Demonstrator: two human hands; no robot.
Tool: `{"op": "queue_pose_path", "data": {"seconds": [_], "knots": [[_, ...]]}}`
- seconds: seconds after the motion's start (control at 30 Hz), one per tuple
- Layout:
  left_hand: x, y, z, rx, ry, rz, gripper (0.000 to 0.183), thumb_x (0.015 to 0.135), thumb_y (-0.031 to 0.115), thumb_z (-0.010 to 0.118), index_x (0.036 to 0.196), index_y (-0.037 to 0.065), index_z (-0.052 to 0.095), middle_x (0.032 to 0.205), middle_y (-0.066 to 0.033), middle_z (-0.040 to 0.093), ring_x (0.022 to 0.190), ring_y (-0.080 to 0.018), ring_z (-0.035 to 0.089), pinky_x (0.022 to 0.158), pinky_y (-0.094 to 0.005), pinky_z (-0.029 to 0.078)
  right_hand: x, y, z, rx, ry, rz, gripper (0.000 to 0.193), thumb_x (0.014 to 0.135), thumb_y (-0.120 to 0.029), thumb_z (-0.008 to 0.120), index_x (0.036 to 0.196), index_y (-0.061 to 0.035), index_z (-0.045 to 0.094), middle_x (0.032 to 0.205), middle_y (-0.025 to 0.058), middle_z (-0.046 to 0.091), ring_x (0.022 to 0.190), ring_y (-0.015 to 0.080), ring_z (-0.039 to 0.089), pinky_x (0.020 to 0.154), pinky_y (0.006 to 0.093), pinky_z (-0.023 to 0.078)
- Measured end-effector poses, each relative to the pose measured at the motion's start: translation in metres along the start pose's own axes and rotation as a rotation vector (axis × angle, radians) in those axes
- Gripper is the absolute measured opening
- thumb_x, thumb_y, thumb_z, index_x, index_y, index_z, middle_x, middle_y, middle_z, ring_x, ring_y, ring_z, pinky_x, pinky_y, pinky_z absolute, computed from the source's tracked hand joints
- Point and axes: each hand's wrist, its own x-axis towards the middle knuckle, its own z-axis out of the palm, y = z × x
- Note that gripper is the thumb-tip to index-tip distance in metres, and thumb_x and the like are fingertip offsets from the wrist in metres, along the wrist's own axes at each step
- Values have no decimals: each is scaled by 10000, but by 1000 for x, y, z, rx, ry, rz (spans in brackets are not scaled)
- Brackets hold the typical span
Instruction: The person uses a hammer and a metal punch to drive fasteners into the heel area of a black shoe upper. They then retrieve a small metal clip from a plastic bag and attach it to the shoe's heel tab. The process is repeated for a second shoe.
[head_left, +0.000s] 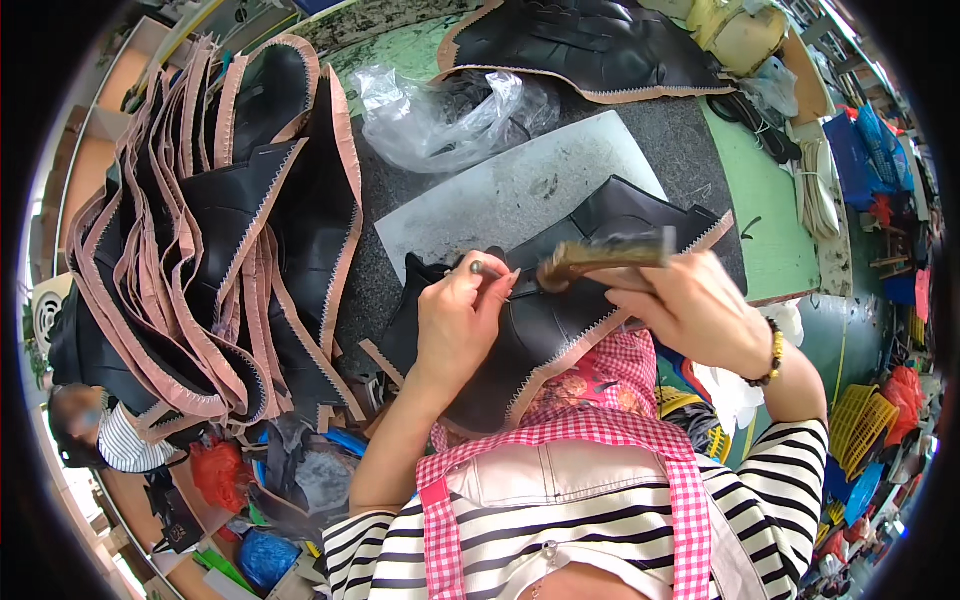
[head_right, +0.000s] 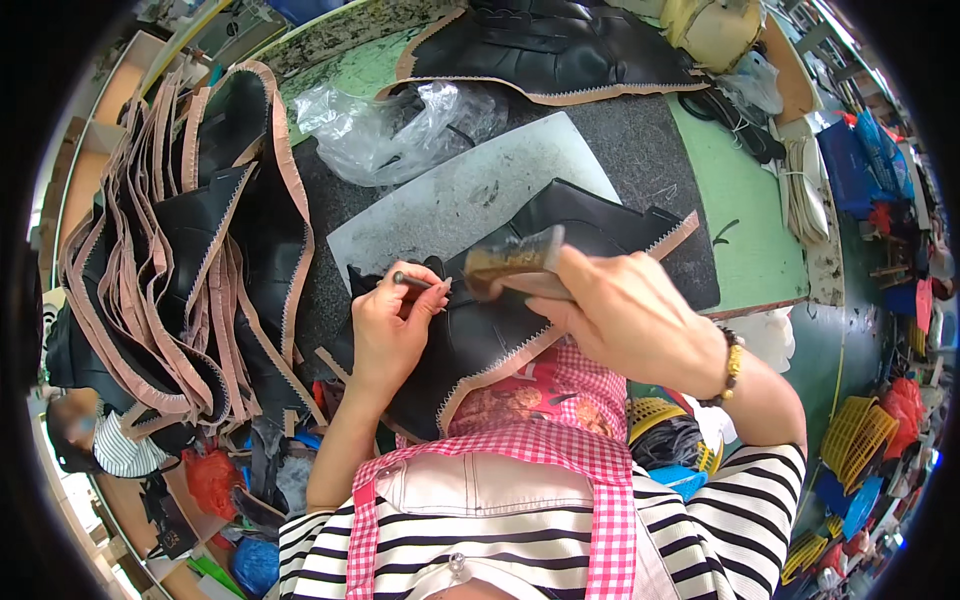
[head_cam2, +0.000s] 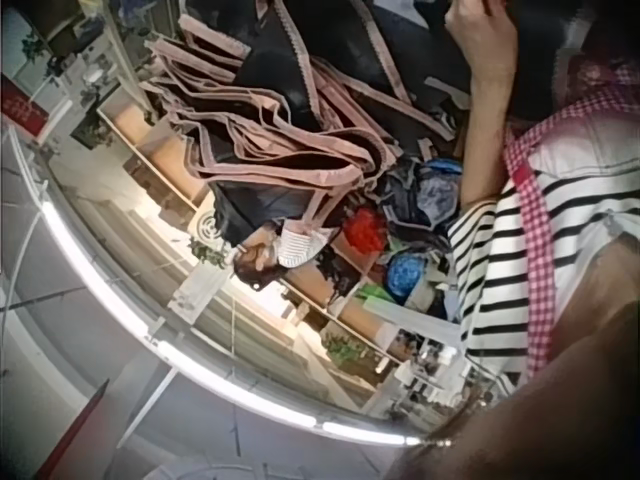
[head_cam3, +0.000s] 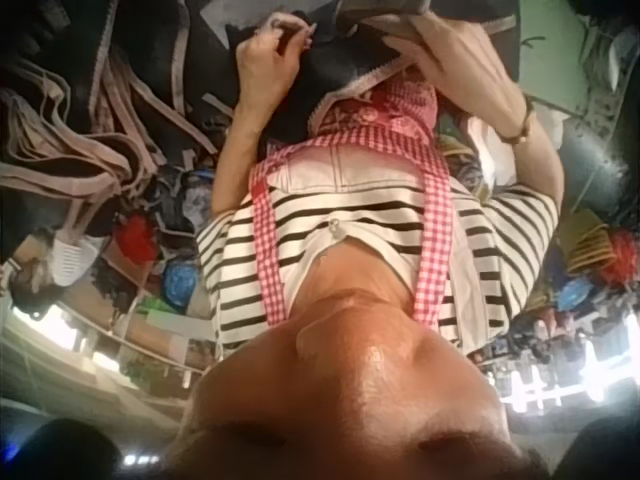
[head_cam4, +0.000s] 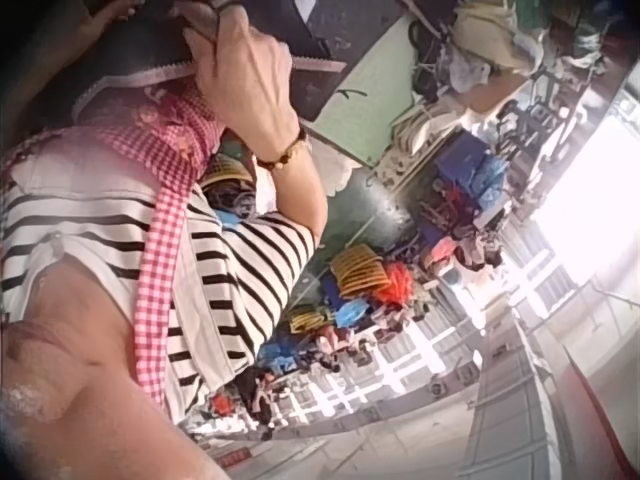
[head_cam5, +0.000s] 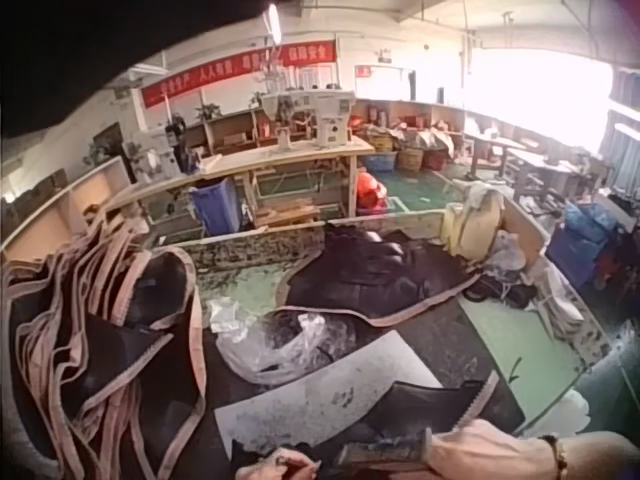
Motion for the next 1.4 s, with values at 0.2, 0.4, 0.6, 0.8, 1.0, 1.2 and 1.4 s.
{"op": "queue_pose_path", "data": {"seconds": [0.2, 0.4, 0.6, 0.8, 1.0, 1.2, 1.4], "knots": [[-3, 9, 5, 338, 135, 309, 88, 864, 74, 655, 905, 48, 581, 771, -112, 653, 679, -316, 664, 577, -385, 529, 11, -30, -14, -79, 5, -64, 216, 876, -112, 637, 1068, -16, 611, 692, 109, 603, 568, 315, 601, 525, 409, 485], [-6, -3, 2, -86, 17, -47, 67, 927, 40, 611, 938, -26, 606, 785, -92, 697, 720, -145, 703, 660, -262, 570, 1, 1, 0, -61, -131, 94, 230, 881, -155, 637, 929, 37, 520, 662, 217, 600, 602, 401, 609, 519, 450, 470], [-7, -5, 0, -19, 16, 12, 59, 903, 46, 638, 909, -6, 611, 756, -83, 689, 688, -157, 689, 629, -266, 551, 10, -16, -31, 62, 137, 14, 190, 871, -136, 661, 897, 19, 554, 680, 223, 572, 622, 410, 590, 547, 414, 458], [-6, 4, 4, 295, 70, 417, 206, 746, -34, 639, 936, 43, 615, 785, -119, 643, 696, -314, 652, 622, -401, 536, 15, -44, -34, -33, -98, -159, 261, 875, -148, 630, 1077, 16, 644, 755, 160, 598, 606, 293, 596, 570, 404, 510], [-4, 7, 3, -171, 40, -65, 71, 959, 73, 579, 945, 3, 579, 809, -98, 686, 710, -161, 693, 649, -267, 554, -2, 8, 0, -33, -25, 74, 241, 890, -194, 627, 954, 28, 559, 623, 227, 552, 575, 420, 571, 526, 475, 452], [6, 11, 12, -164, -32, -90, 97, 945, 87, 613, 944, -9, 599, 794, -75, 689, 726, -112, 682, 658, -245, 558, -6, 17, 12, -92, -77, 105, 275, 886, -217, 632, 843, 18, 495, 590, 222, 553, 568, 424, 577, 517, 478, 449], [9, 6, 15, -175, -16, -109, 106, 928, 95, 637, 942, -8, 614, 779, -74, 696, 720, -112, 688, 648, -244, 557, -6, 18, 11, -122, -108, 110, 277, 886, -214, 631, 834, 19, 491, 578, 223, 546, 563, 421, 579, 517, 472, 453]]}}
